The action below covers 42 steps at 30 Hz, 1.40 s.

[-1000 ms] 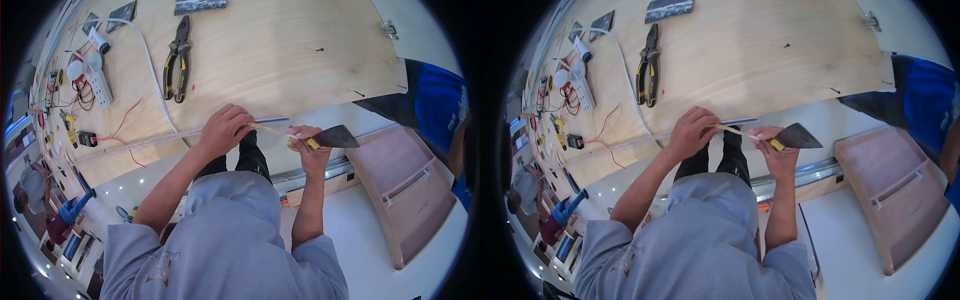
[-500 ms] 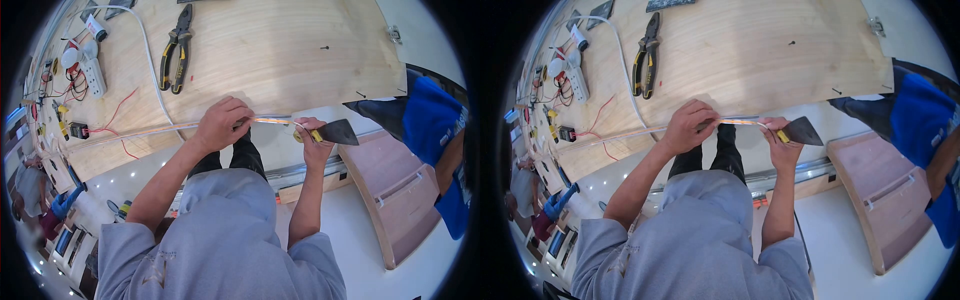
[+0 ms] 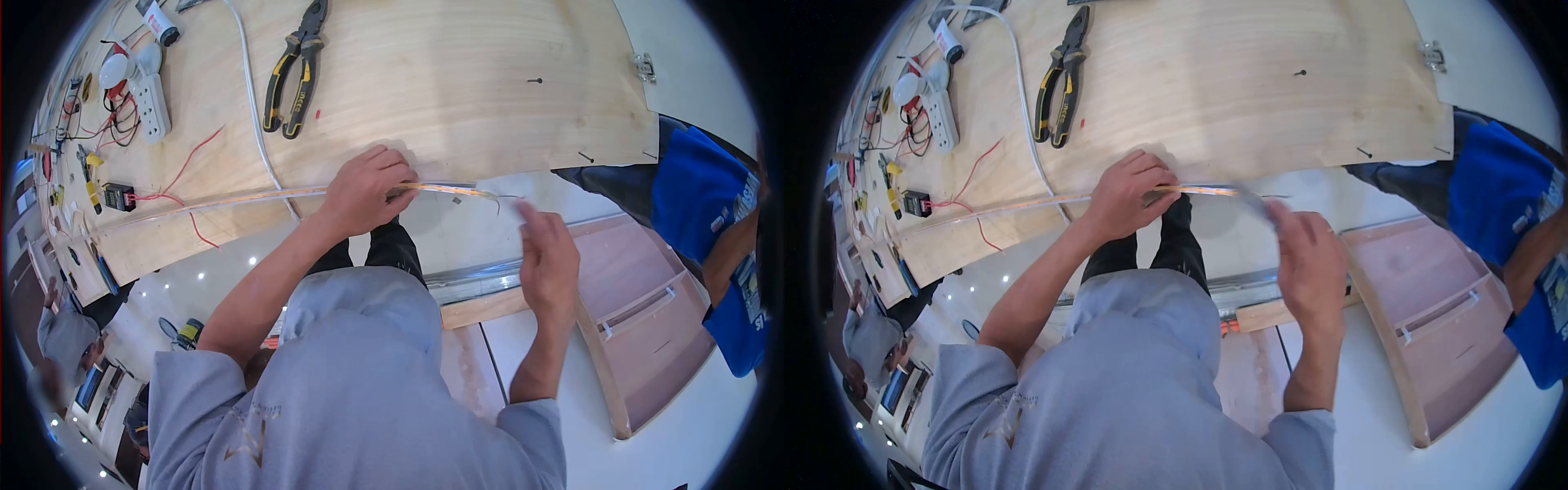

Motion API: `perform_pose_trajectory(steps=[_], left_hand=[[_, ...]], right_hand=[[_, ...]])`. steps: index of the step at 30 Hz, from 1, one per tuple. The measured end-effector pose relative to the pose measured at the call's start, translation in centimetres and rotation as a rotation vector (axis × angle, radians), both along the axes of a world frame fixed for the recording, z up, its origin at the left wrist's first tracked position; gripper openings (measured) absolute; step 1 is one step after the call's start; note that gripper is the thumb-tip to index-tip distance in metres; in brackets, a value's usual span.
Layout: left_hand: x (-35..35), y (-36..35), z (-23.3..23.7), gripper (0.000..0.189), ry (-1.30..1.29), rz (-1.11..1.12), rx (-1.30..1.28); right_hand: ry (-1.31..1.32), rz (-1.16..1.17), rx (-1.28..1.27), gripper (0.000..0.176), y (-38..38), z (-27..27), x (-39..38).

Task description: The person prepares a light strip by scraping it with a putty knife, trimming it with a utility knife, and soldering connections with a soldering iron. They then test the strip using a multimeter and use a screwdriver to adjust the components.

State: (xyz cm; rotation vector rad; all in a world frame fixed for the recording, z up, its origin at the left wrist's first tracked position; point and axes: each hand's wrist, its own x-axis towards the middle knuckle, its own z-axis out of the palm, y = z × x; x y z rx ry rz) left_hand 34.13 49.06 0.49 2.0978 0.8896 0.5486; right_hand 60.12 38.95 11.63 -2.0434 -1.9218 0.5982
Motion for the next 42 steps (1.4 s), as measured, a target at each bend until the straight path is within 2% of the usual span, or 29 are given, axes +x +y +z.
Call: perform_pose_trajectory(steps=[2, 9, 18, 21, 24, 30, 42], left_hand=[[0.2, -0.1, 0.1, 0.018, 0.006, 0.026, -0.013], [1.0, -0.5, 0.6, 0.016, 0.061, 0.114, -0.061], [0.6, -0.4, 0.5, 0.021, 0.049, 0.066, -0.012], [0.6, -0.5, 0.3, 0.032, 0.05, 0.076, 0.006], [0.7, -0.5, 0.2, 0.032, 0.041, 0.078, 0.032], [1.0, -0.7, 0.2, 0.018, 0.029, 0.11, 0.06], [1.4, -0.8, 0.3, 0.019, 0.085, 0.109, 0.074]], right_hand=[[-0.199, 0.314, -0.016, 0.049, 1.2, 0.8, -0.8], [-0.294, 0.475, -0.048, 0.044, 2.6, -2.1, -1.4], [-0.261, 0.546, -0.071, 0.041, 3.9, -3.1, -1.7], [-0.244, 0.545, -0.078, 0.041, 4.3, -3.2, -1.7], [-0.221, 0.542, -0.099, 0.041, 4.6, -3.4, -1.5], [-0.229, 0.523, -0.133, 0.042, 4.6, -3.4, -0.5], [-0.21, 0.49, -0.17, 0.042, 4.6, -2.8, 0.0]])
